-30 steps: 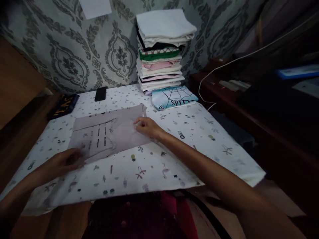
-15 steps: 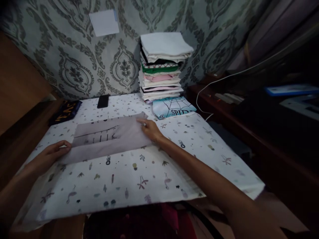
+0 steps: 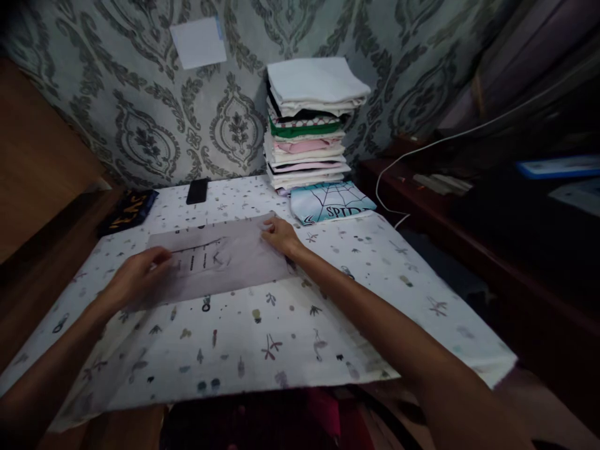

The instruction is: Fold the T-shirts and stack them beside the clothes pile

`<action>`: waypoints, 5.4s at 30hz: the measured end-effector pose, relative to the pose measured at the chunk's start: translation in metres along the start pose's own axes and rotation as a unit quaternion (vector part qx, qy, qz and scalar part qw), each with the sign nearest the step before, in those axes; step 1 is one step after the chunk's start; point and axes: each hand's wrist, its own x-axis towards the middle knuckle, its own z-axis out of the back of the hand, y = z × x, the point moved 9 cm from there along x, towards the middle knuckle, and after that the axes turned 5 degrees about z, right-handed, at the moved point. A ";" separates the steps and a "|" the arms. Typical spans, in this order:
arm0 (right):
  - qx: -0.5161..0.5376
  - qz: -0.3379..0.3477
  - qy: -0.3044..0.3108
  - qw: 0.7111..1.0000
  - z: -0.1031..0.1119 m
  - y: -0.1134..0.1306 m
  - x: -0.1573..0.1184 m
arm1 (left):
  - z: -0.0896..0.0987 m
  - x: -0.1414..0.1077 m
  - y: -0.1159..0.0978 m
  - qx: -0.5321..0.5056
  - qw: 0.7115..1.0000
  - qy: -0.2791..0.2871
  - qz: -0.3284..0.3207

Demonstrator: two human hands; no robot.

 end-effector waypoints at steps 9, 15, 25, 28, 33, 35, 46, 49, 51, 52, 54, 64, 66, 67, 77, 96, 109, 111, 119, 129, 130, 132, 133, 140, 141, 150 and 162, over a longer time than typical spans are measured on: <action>0.077 0.030 -0.012 0.997 -0.004 -0.007 -0.004 | -0.079 0.059 -0.093 -0.019 0.994 0.060 -0.092; 0.164 0.083 -0.075 0.980 0.010 0.002 -0.008 | -0.053 0.075 -0.086 -0.208 0.971 0.019 -0.114; 0.049 0.042 -0.098 0.993 0.051 0.005 -0.041 | -0.077 0.100 -0.079 -0.003 0.994 0.033 -0.106; 0.075 0.003 -0.030 0.997 0.054 -0.002 -0.073 | -0.073 0.092 -0.079 0.031 0.994 0.024 -0.100; 0.069 0.001 0.054 0.996 0.048 -0.003 -0.112 | -0.062 0.069 -0.134 0.049 0.975 -0.034 -0.212; 0.051 0.023 0.057 0.997 0.048 -0.001 -0.117 | -0.074 0.065 -0.163 0.026 0.962 0.003 -0.273; -0.048 0.094 0.036 0.994 0.047 0.005 -0.120 | -0.116 0.095 -0.194 0.084 0.965 0.038 -0.244; -0.035 0.097 0.038 0.994 0.049 0.006 -0.122 | -0.112 0.098 -0.193 0.085 0.968 0.027 -0.233; -0.026 0.097 0.042 0.994 0.050 0.006 -0.123 | -0.108 0.101 -0.190 0.084 0.972 0.008 -0.219; -0.024 0.096 0.044 0.994 0.050 0.006 -0.123 | -0.106 0.103 -0.188 0.082 0.974 -0.005 -0.210; -0.025 0.092 0.046 0.994 0.051 0.006 -0.123 | -0.102 0.104 -0.185 0.076 0.977 -0.024 -0.196; -0.027 0.077 0.028 0.996 0.051 0.003 -0.124 | -0.101 0.101 -0.181 0.069 0.981 -0.040 -0.179; -0.027 0.074 0.025 0.997 0.051 0.002 -0.124 | -0.096 0.107 -0.172 0.066 0.984 -0.057 -0.158; -0.027 0.074 0.023 0.997 0.052 0.001 -0.124 | -0.095 0.110 -0.166 0.067 0.985 -0.058 -0.145; -0.026 0.100 0.002 0.995 0.053 0.002 -0.125 | -0.101 0.121 -0.139 0.080 0.991 -0.016 -0.102; -0.047 0.114 -0.008 0.992 0.052 0.007 -0.128 | -0.102 0.095 -0.174 0.063 0.950 -0.027 -0.306; 0.002 0.079 -0.021 0.997 0.072 0.004 -0.075 | -0.030 0.124 -0.024 -0.098 0.992 -0.072 -0.041; -0.031 0.076 -0.012 0.997 0.065 0.004 -0.041 | 0.003 0.118 0.030 -0.093 0.989 -0.103 0.042; -0.163 0.246 0.071 0.953 -0.050 0.106 0.010 | -0.010 0.035 0.027 -0.125 0.985 0.058 -0.102; -0.300 0.386 0.216 0.845 -0.192 0.193 0.009 | -0.043 0.007 0.023 0.007 0.984 0.049 -0.172; -0.301 0.371 0.218 0.851 -0.193 0.191 0.016 | -0.046 0.010 0.026 0.011 0.983 0.057 -0.174; -0.289 0.330 0.211 0.874 -0.192 0.187 0.027 | -0.051 0.018 0.026 0.017 0.980 0.073 -0.182; -0.279 0.308 0.202 0.887 -0.190 0.186 0.032 | -0.054 0.024 0.023 0.022 0.979 0.079 -0.186; -0.196 0.284 0.177 0.922 -0.163 0.181 0.033 | -0.067 0.075 0.025 0.067 0.983 0.131 -0.114; -0.185 0.280 0.160 0.928 -0.150 0.171 0.036 | -0.067 0.077 0.029 0.079 0.983 0.132 -0.099; -0.205 0.139 -0.036 0.968 -0.032 0.015 0.052 | -0.060 0.073 0.042 0.087 0.989 0.095 -0.073; -0.165 0.160 -0.050 0.972 -0.024 0.003 0.053 | -0.020 0.085 0.094 -0.321 0.937 -0.078 0.110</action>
